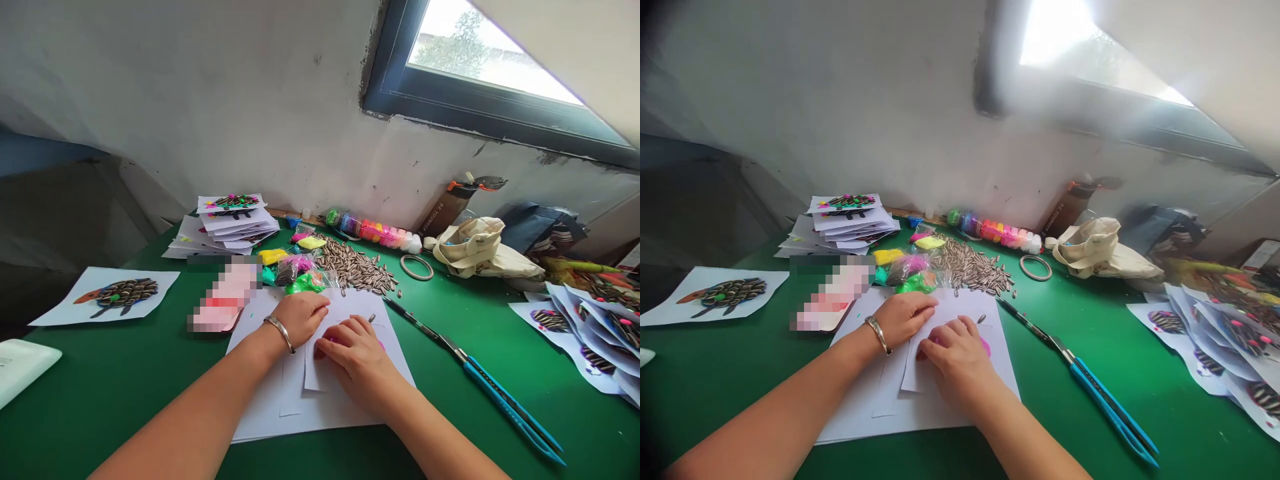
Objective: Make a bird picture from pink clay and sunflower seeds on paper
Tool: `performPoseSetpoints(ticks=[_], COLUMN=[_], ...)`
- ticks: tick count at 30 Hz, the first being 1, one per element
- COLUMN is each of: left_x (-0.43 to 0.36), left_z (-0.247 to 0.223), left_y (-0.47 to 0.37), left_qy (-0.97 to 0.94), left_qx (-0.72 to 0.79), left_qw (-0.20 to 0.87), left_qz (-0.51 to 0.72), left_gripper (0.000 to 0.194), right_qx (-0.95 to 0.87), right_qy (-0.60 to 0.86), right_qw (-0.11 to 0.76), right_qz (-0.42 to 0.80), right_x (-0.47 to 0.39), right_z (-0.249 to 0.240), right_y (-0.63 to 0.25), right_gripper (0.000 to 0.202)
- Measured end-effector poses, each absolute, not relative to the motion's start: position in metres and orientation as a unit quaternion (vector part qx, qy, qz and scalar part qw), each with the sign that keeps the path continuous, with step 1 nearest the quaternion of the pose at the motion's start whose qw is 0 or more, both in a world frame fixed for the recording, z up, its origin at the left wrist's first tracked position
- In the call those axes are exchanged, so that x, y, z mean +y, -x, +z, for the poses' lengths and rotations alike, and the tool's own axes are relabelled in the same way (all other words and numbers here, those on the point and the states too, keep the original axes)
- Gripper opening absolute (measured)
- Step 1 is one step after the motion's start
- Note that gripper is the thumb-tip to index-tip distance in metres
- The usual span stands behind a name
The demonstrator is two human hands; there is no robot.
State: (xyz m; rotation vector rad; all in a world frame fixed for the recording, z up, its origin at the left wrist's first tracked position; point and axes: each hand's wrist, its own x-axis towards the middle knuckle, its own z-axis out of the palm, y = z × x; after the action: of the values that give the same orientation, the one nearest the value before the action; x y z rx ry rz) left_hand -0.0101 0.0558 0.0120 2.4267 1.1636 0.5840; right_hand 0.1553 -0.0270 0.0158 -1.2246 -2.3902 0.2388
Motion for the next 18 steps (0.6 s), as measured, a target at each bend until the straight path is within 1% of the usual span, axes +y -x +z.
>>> performPoseSetpoints(ticks=[4, 12, 15, 18], left_x=[0.055, 0.058, 0.058, 0.058], left_z=[0.014, 0.012, 0.011, 0.009], left_y=[0.01, 0.011, 0.012, 0.012], left_qy=[-0.864, -0.866, -0.866, -0.868], left_qx=[0.418, 0.418, 0.419, 0.415], left_qw=[0.19, 0.188, 0.187, 0.185], left_qz=[0.206, 0.199, 0.201, 0.202], left_gripper=[0.023, 0.026, 0.028, 0.031], right_qx=[-0.852, -0.852, -0.848, -0.832], right_qy=[0.459, 0.461, 0.456, 0.465], right_qw=[0.229, 0.226, 0.247, 0.289], right_qz=[0.101, 0.108, 0.108, 0.093], right_x=[-0.026, -0.026, -0.024, -0.019], right_z=[0.019, 0.017, 0.018, 0.02], right_y=[-0.159, -0.158, -0.163, -0.18], right_gripper=[0.025, 0.022, 0.023, 0.03])
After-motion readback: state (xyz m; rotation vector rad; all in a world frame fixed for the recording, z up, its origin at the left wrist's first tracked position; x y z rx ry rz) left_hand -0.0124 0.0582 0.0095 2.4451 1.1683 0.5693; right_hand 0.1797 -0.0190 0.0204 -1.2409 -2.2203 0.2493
